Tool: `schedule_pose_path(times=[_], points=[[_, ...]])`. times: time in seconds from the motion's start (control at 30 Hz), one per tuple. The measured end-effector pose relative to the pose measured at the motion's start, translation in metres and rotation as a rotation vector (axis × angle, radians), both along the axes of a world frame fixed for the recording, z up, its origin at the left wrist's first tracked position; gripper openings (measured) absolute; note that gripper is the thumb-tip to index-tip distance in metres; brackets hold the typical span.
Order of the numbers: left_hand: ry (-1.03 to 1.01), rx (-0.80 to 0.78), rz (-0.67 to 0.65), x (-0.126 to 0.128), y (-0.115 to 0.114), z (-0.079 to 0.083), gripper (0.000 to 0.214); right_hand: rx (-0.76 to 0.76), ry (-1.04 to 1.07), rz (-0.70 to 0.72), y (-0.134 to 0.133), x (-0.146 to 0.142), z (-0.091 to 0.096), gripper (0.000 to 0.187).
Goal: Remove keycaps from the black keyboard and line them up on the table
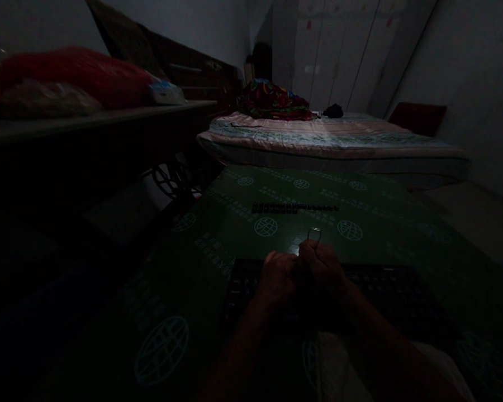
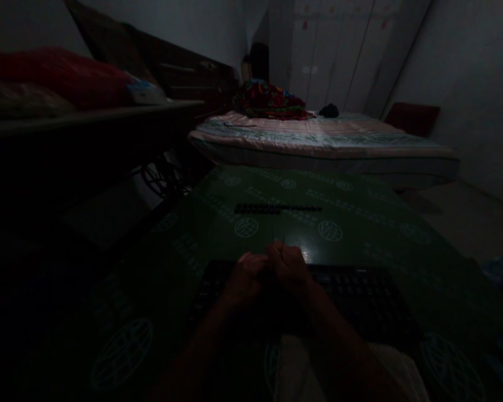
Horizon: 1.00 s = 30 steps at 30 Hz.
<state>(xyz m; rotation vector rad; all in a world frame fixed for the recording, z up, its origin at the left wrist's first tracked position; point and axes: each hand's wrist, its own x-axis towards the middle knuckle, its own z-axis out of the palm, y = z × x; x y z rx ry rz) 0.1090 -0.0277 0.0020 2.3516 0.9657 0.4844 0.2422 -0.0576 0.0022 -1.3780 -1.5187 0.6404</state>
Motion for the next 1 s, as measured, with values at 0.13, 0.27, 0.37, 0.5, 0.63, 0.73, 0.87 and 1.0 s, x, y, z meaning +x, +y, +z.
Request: schedule_pose_path(times=[0.13,0.27,0.37,0.5,0.63,0.73,0.87,1.0], points=[[0.004,0.019,0.021,0.0001,-0.0004,-0.0038,0.017,0.003,-0.013,0.012,-0.0003,0.0008,-0.0012,0.041],[0.009,0.030,0.020,0.0001,-0.0022,-0.0042,0.018,-0.020,0.000,0.019,0.0003,0.0039,-0.0024,0.040],[0.020,0.013,0.012,0.0001,-0.0032,-0.0014,0.013,-0.032,0.003,0.062,0.0019,0.0067,-0.0021,0.041],[0.023,-0.007,-0.013,0.0001,-0.0019,0.0020,0.013,-0.050,-0.004,0.114,0.0034,0.0089,0.0006,0.042],[0.010,-0.001,-0.016,0.0000,0.0002,0.0029,0.014,-0.039,-0.033,0.137,0.0025,0.0077,0.0043,0.039],[-0.001,-0.016,-0.007,-0.0002,0.0005,0.0026,0.015,-0.022,-0.058,0.127,0.0019,0.0058,0.0048,0.037],[-0.016,-0.051,0.007,-0.0004,0.0000,0.0009,0.018,-0.002,-0.042,0.098,0.0024,0.0041,0.0036,0.040],[-0.040,-0.054,-0.006,-0.0004,0.0005,-0.0010,0.016,0.018,-0.049,0.083,0.0027,0.0035,0.0032,0.042]])
